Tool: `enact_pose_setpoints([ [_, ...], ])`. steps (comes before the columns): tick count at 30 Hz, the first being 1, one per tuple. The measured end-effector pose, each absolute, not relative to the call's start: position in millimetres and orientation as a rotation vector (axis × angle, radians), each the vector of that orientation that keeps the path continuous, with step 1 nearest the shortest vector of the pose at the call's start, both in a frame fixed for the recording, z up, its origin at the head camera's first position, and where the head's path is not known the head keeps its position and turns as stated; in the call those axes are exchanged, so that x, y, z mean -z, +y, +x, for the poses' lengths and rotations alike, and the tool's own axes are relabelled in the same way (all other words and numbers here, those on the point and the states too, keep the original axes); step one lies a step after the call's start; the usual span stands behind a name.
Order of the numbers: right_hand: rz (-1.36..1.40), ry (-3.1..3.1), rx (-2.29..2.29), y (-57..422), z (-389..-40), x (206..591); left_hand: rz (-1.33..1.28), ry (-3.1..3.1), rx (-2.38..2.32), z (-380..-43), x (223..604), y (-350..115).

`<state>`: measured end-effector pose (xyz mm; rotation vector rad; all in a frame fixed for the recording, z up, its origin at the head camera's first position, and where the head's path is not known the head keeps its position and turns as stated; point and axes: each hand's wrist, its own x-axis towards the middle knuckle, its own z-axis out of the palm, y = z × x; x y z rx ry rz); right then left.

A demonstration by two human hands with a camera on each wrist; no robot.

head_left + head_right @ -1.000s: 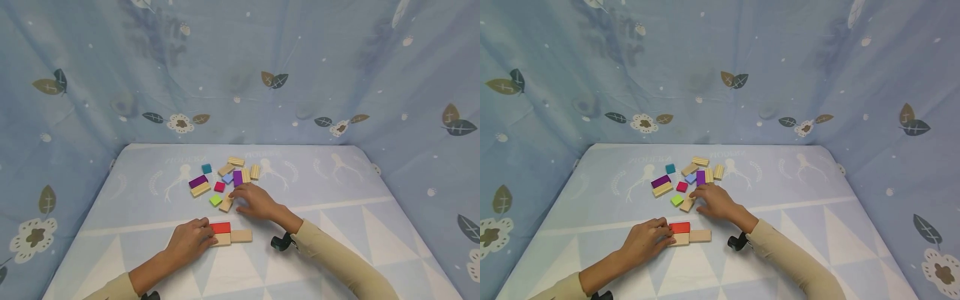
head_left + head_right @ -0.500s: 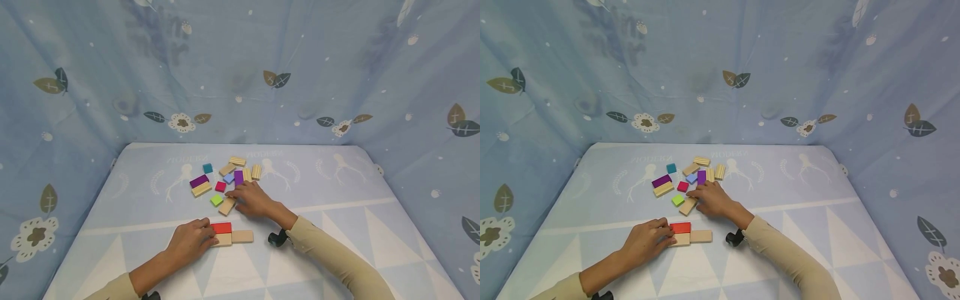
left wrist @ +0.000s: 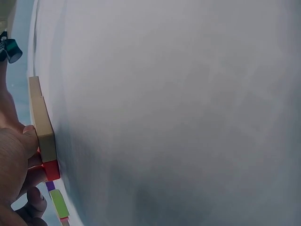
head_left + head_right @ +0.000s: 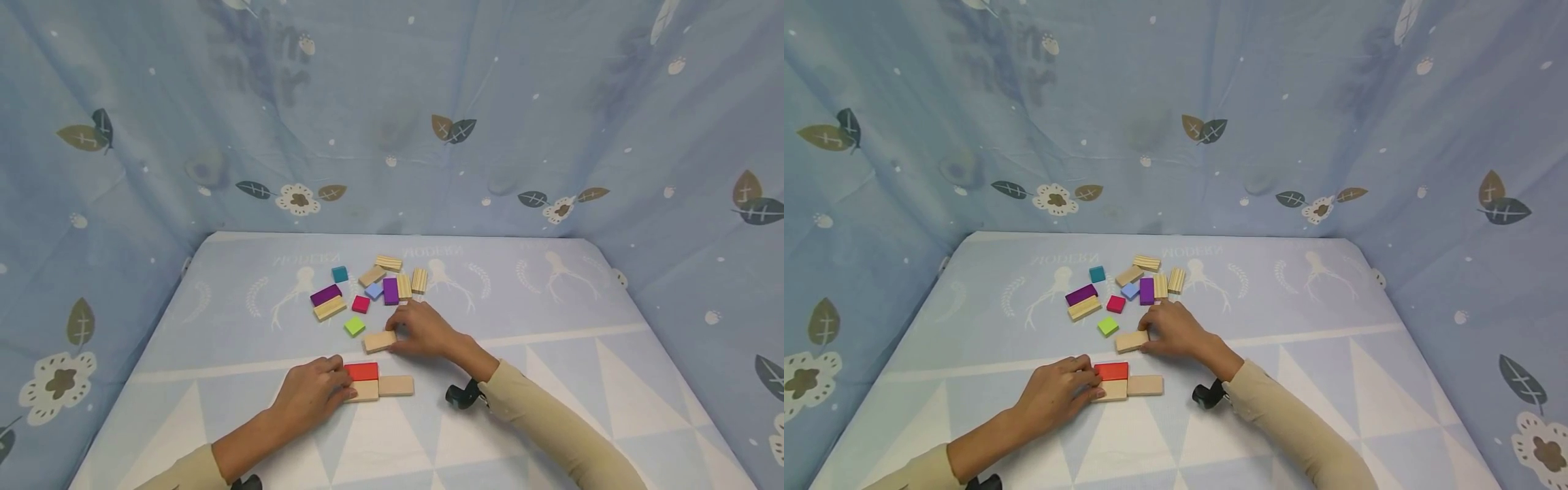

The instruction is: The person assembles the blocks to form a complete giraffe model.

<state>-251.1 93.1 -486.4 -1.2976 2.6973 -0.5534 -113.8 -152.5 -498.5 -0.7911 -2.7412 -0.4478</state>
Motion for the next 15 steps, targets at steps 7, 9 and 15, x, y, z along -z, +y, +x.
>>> enact_pose_setpoints([
  [7, -1.179, 2.662, 0.673, 113, -239, 482, -0.79, -2.735, 0.458, -112, 499, -152],
  [9, -1.142, 2.623, 0.721, 118, -236, 480, -0.785, -2.731, 0.459, -112, 500, -152],
  [15, -1.119, 2.548, 0.812, 126, -226, 478, -0.785, -2.721, 0.47, -113, 500, -153],
])
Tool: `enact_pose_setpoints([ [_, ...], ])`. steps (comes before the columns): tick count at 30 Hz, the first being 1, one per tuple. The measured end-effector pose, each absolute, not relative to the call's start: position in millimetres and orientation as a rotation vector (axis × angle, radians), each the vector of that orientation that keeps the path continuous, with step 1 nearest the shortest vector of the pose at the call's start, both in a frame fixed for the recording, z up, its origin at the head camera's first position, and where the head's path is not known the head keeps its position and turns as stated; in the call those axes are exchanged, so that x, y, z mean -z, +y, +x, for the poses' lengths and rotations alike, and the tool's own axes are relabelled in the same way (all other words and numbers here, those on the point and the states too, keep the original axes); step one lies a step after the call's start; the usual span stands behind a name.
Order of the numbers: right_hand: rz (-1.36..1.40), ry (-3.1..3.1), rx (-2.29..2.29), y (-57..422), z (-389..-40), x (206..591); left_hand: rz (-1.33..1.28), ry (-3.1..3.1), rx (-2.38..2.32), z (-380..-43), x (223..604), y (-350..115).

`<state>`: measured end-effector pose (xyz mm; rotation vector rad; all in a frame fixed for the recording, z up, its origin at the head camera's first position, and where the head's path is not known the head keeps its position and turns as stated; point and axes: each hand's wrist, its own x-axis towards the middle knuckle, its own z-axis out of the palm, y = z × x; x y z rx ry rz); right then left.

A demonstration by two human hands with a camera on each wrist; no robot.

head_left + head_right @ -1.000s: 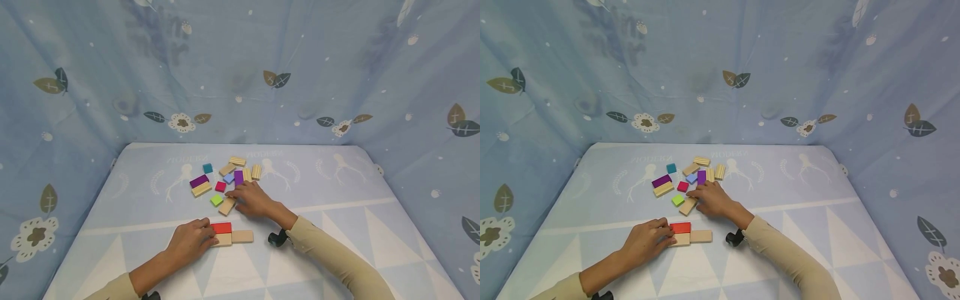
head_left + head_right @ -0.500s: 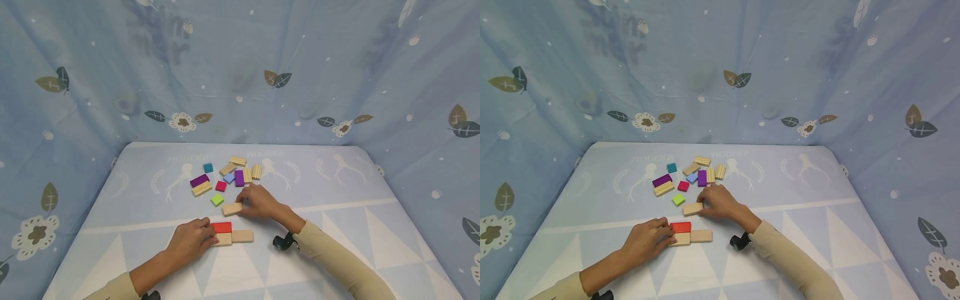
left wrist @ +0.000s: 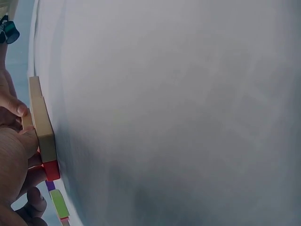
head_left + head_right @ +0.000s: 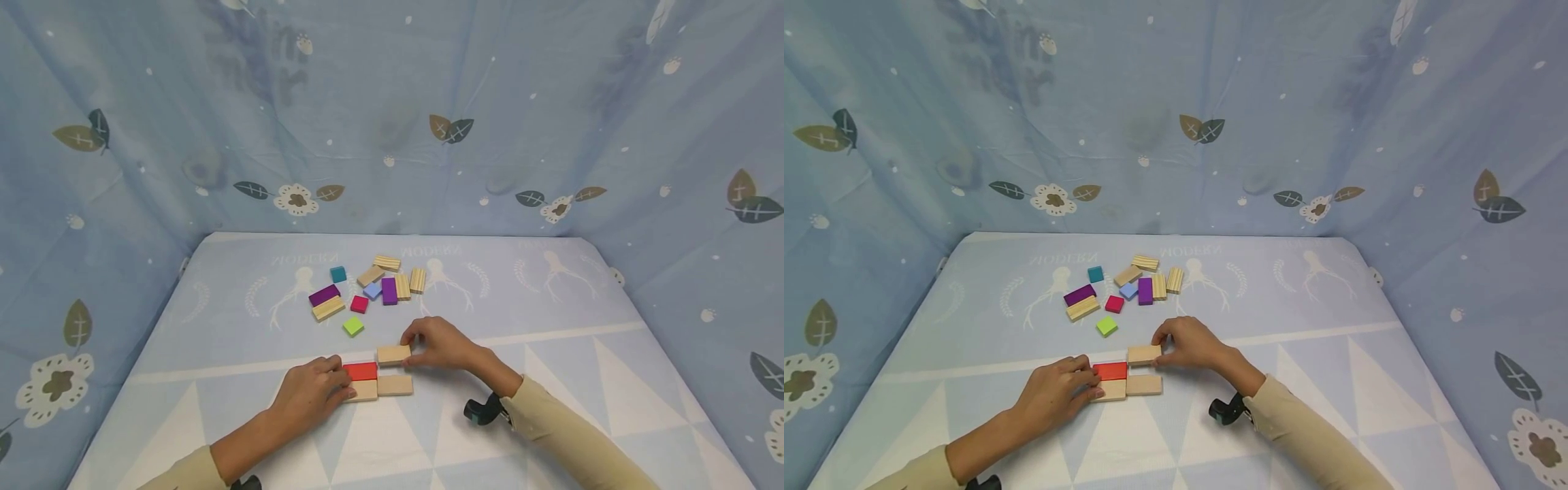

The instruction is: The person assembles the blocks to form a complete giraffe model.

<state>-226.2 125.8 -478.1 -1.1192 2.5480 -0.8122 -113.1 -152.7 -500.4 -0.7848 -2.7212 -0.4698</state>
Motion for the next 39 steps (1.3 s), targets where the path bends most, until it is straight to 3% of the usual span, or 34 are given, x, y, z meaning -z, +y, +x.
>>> enact_pose_setpoints([
  [10, -1.129, 2.368, 0.873, 130, -218, 483, -0.779, -2.726, 0.472, -112, 499, -152],
  [19, -1.235, 2.461, 0.567, 128, -202, 479, -0.784, -2.736, 0.485, -112, 499, -151],
  [39, -1.253, 2.436, 0.559, 123, -204, 482, -0.782, -2.727, 0.492, -113, 500, -152],
])
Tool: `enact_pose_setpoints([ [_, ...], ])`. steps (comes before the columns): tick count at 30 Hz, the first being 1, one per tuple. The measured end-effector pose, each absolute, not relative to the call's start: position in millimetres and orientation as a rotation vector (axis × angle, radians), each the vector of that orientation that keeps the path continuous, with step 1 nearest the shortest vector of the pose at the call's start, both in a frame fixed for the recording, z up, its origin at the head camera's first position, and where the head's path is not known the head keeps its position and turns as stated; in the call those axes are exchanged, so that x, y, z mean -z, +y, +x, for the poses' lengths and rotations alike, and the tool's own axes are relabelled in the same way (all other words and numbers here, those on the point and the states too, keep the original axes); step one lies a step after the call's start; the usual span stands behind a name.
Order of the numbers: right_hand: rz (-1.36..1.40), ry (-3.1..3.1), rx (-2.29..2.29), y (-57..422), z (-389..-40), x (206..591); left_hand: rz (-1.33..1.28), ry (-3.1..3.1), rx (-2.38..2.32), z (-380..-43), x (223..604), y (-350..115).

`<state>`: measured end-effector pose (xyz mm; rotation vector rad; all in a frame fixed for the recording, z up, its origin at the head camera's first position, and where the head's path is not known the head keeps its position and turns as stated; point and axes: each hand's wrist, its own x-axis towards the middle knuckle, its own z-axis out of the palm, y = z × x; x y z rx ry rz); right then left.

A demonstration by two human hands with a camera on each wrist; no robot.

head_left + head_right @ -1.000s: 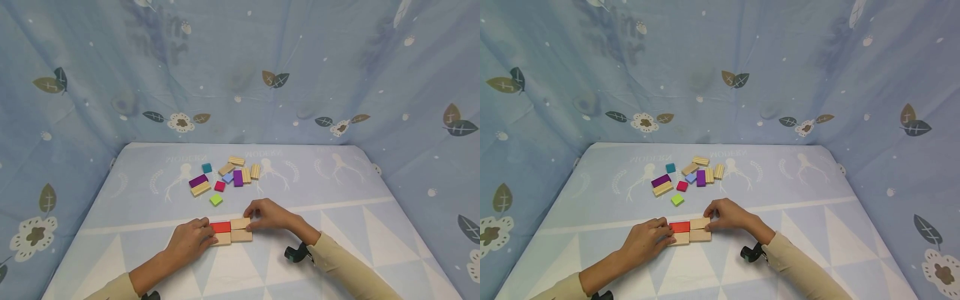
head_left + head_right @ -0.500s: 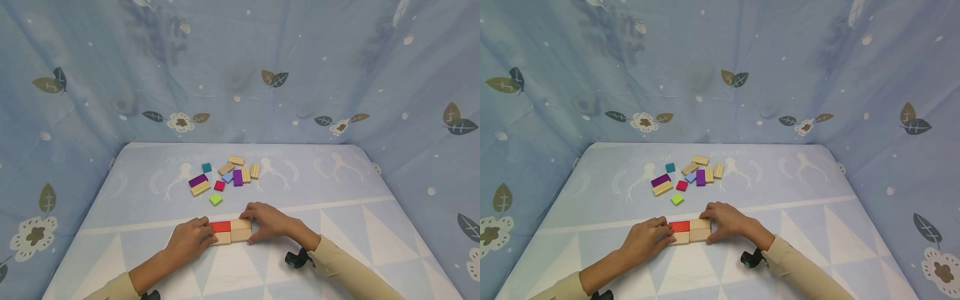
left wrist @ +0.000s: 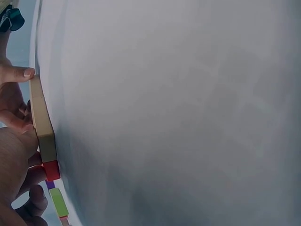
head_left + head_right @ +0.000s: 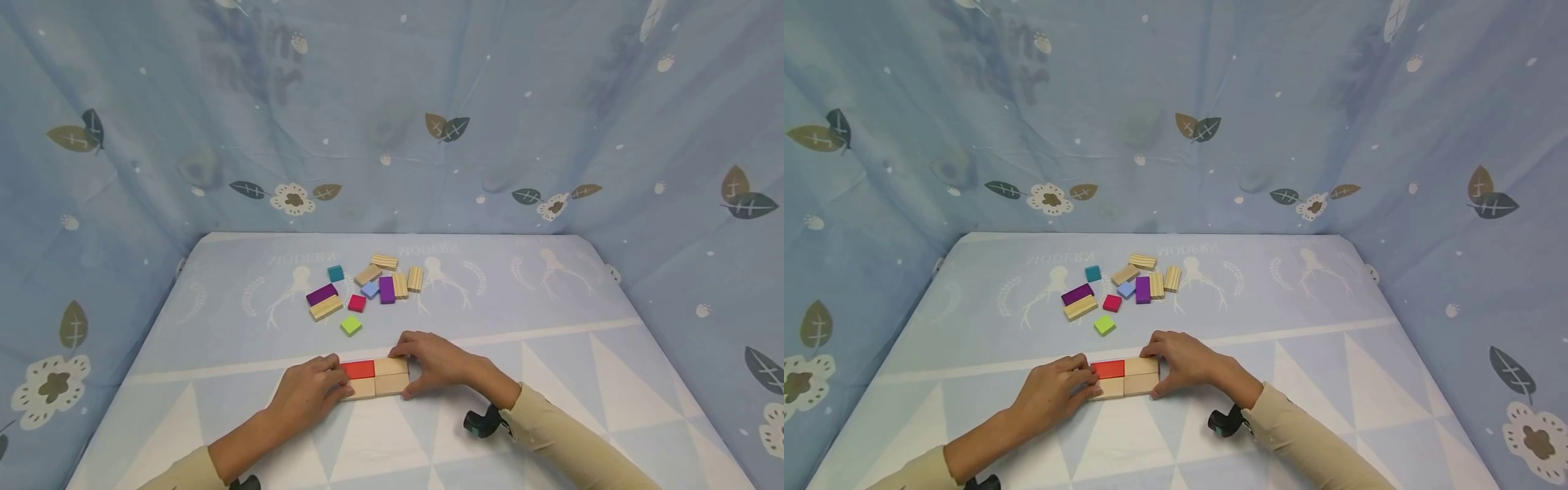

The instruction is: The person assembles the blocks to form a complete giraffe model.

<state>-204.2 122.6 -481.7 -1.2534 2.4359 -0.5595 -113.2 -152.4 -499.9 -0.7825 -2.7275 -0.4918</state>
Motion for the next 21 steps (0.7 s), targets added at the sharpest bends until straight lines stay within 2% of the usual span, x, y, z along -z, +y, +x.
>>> enact_pose_setpoints([
  [13, -1.266, 2.408, 0.441, 116, -212, 468, -0.776, -2.859, 0.378, -115, 486, -148],
  [21, -1.268, 2.559, 0.552, 110, -240, 464, -0.788, -2.934, 0.341, -120, 479, -143],
])
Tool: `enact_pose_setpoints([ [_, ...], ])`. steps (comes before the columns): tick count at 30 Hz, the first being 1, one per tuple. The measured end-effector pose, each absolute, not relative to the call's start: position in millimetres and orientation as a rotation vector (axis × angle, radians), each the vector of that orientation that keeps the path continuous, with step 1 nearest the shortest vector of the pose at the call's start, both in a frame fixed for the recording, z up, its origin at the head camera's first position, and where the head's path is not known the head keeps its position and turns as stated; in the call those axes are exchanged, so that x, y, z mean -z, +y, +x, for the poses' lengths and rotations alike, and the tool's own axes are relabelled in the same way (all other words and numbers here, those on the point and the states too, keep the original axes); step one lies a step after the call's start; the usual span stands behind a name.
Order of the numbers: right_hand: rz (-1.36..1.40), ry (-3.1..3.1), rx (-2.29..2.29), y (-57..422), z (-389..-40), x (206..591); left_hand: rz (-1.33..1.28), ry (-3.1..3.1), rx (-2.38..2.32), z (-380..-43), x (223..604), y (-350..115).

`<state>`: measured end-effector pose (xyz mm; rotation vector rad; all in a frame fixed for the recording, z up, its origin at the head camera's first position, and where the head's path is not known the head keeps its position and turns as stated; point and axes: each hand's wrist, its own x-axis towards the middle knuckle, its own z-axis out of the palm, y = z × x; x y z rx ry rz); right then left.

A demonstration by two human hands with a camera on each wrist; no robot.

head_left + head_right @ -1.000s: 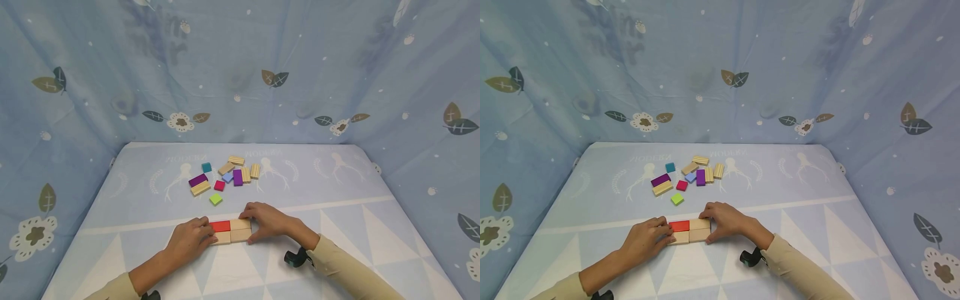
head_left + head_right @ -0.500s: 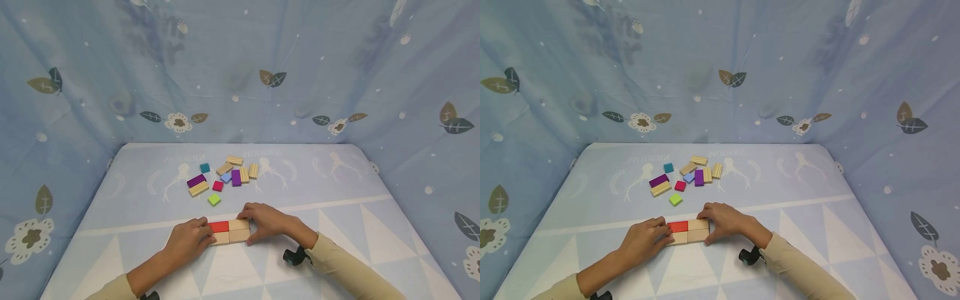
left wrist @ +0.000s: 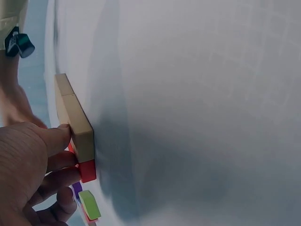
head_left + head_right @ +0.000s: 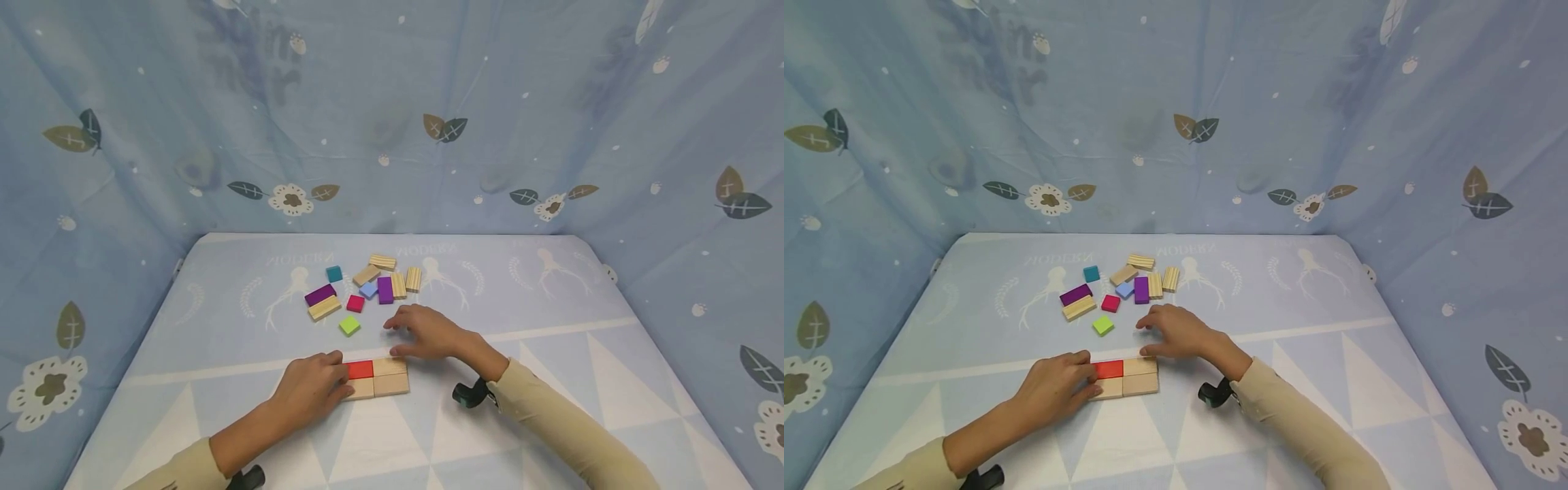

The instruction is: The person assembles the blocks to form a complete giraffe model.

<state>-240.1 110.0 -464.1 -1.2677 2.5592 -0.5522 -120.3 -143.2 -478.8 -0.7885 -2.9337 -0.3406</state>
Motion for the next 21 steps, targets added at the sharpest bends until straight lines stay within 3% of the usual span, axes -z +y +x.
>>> enact_pose_setpoints([
  [9, -1.058, 2.98, 0.386, 105, -293, 472, -0.797, -2.906, 0.391, -121, 479, -142],
  [21, -1.014, 2.978, 0.326, 102, -317, 475, -0.785, -2.896, 0.41, -119, 481, -144],
])
